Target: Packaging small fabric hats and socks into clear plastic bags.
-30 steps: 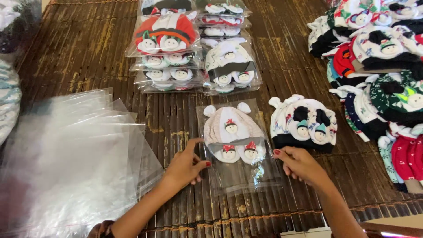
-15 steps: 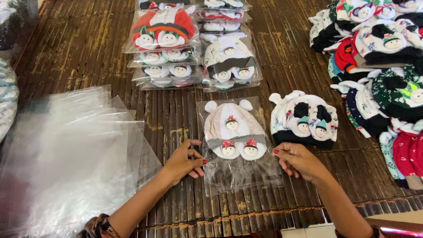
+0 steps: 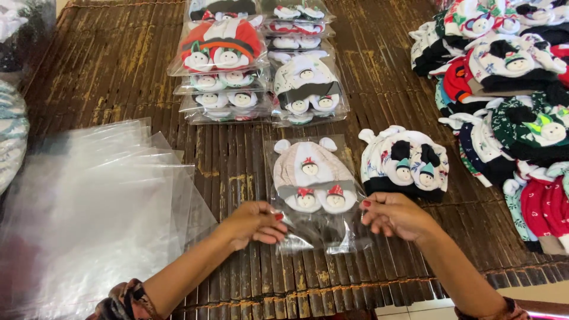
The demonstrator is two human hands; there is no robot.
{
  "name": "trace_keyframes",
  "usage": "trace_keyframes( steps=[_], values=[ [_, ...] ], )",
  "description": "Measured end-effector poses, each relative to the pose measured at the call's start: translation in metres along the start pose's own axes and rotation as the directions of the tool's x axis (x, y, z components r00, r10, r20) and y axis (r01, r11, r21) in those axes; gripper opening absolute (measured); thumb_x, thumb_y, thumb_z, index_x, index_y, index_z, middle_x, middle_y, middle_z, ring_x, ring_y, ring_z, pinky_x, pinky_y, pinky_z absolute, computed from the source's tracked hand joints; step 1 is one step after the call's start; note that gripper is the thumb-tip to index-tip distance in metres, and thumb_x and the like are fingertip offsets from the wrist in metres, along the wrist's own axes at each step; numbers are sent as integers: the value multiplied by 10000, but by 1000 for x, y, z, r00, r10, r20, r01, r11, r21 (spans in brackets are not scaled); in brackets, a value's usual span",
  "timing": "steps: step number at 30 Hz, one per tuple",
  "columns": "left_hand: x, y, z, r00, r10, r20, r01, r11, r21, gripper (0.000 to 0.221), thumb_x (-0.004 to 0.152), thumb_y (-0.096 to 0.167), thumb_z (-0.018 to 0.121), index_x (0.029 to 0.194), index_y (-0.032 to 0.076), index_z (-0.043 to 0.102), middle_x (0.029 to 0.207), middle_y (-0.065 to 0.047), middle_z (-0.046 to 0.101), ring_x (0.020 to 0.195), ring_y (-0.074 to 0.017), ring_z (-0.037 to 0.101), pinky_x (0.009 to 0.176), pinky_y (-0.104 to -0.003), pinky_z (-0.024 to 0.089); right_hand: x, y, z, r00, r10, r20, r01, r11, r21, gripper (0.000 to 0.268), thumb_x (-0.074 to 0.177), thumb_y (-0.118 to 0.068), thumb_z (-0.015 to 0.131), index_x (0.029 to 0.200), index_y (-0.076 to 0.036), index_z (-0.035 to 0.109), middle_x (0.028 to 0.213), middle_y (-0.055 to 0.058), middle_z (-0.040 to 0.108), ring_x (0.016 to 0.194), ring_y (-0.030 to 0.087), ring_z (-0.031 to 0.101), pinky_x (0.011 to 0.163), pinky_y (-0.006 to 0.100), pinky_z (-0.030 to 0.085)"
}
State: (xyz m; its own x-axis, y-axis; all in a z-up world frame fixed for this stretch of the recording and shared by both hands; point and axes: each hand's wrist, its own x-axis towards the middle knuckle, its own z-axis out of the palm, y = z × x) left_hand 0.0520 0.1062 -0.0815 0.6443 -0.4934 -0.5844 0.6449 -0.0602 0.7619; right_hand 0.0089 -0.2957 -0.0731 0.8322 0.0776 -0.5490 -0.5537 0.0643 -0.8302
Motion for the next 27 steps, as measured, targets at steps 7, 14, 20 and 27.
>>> trace_keyframes(
  steps=[7,14,20,27],
  values=[
    [-37,56,6,781,624,-22,-550,704,449,76,949,24,669,897,-14,710,980,-215,798,823,-248,792,755,-382,668,-17,-18,32,886,-453,-100,458,889,27,202,951,-107,677,989,90,656,985,324,755,870,347,780,770,422,646],
    [-42,24,-8,500,796,340,-545,-16,838,87,920,43,657,966,98,706,942,-65,790,694,-222,766,631,-329,643,-32,11,50,873,-483,-65,460,861,-219,109,908,-22,676,932,67,734,858,232,804,787,266,779,754,402,665],
    [-47,42,2,682,729,62,-456,356,816,185,855,194,769,984,65,800,947,-57,823,581,-141,656,541,-251,569,-41,-28,57,971,-220,-91,200,960,-194,351,869,-91,654,1167,94,636,1012,296,745,859,343,765,774,408,659],
    [-1,31,-1,903,365,-227,-340,930,140,624,809,102,849,1312,-10,496,1038,-222,678,826,-241,699,704,-353,650,-5,-28,59,967,-217,-133,185,958,-219,604,929,-184,668,1433,45,425,889,293,660,648,360,729,619,457,660]
  ],
)
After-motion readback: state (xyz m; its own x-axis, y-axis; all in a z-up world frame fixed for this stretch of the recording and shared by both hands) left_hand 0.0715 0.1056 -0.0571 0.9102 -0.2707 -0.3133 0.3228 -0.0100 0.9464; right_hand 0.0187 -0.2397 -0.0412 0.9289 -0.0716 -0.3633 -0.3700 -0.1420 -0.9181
